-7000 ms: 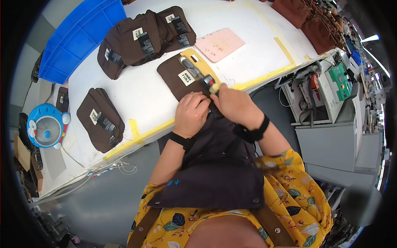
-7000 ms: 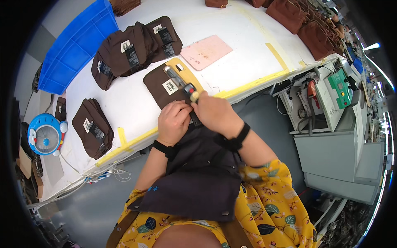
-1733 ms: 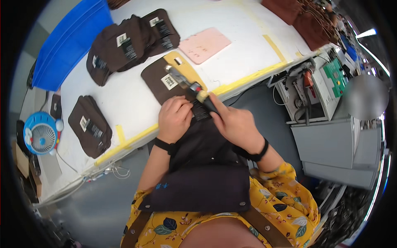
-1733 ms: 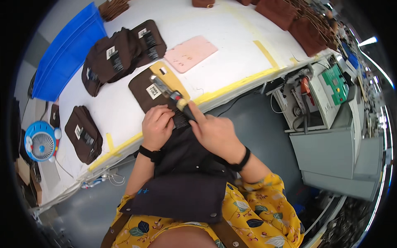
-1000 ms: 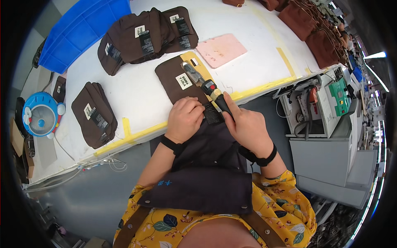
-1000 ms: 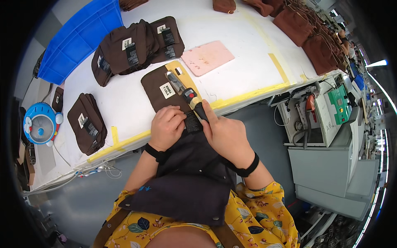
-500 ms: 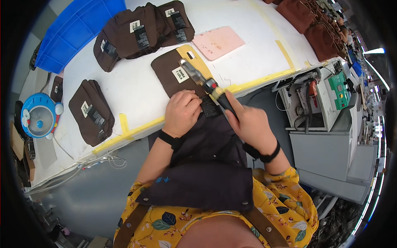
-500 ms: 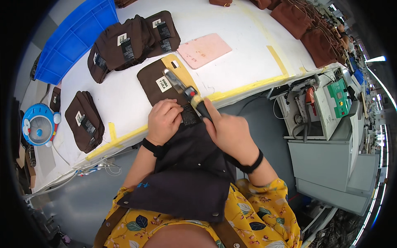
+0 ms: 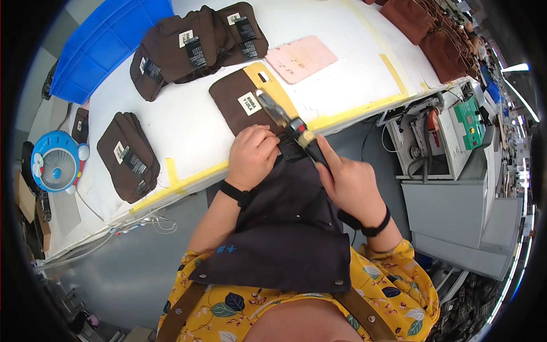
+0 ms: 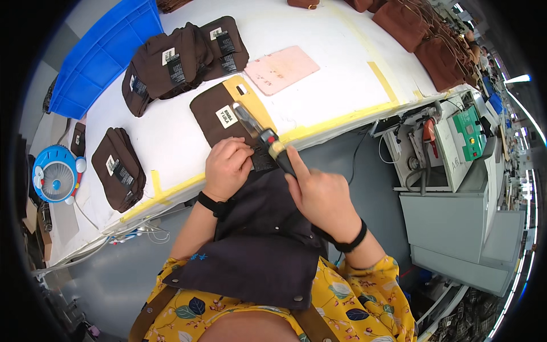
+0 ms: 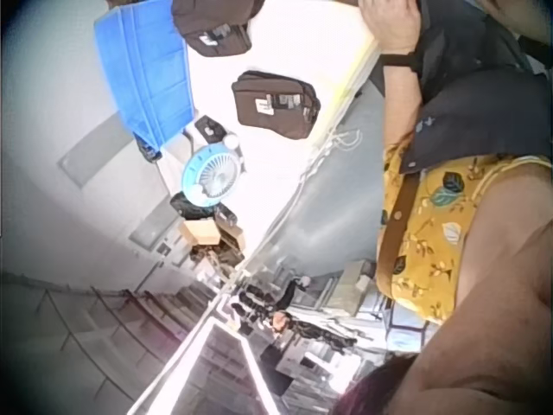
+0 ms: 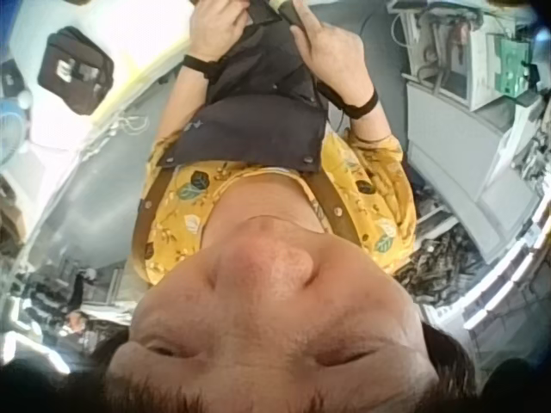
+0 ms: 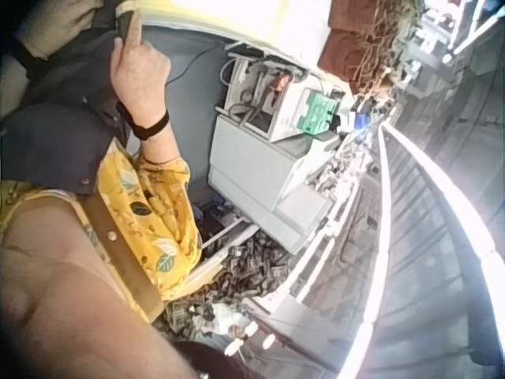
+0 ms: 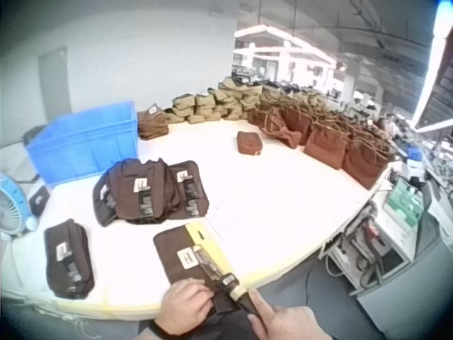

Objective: Using a heated edge creaser tool to apply a decorative or structural line to the edges of leather components.

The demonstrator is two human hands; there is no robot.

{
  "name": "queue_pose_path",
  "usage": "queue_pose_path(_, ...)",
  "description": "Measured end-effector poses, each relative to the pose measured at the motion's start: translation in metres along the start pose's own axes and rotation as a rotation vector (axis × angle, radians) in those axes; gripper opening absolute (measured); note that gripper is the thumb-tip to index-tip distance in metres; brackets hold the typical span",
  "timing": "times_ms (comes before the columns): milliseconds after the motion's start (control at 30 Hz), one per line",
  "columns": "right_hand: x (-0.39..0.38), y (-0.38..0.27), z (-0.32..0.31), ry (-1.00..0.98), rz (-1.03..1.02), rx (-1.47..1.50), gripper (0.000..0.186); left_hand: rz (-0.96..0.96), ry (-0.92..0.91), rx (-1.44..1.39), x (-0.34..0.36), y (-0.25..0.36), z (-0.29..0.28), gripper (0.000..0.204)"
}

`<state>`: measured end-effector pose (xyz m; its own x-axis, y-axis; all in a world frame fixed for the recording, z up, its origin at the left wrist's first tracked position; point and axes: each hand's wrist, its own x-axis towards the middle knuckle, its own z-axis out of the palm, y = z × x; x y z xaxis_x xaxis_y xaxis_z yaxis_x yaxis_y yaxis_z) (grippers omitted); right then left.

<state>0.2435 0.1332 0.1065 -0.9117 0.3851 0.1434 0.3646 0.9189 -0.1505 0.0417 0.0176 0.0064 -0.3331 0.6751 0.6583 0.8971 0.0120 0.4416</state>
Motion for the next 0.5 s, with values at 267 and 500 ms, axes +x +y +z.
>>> queue_pose_path(267,0.083,0.002,0.037,0.130,-0.030,0.024,0.052,0.004,-0.013,-0.007,0.002,0.004,0.003,0.017)
queue_pose_path(500,0.008,0.005,0.002,-0.005,-0.010,0.013,0.053,-0.016,0.003,-0.006,0.000,-0.001,0.002,0.018)
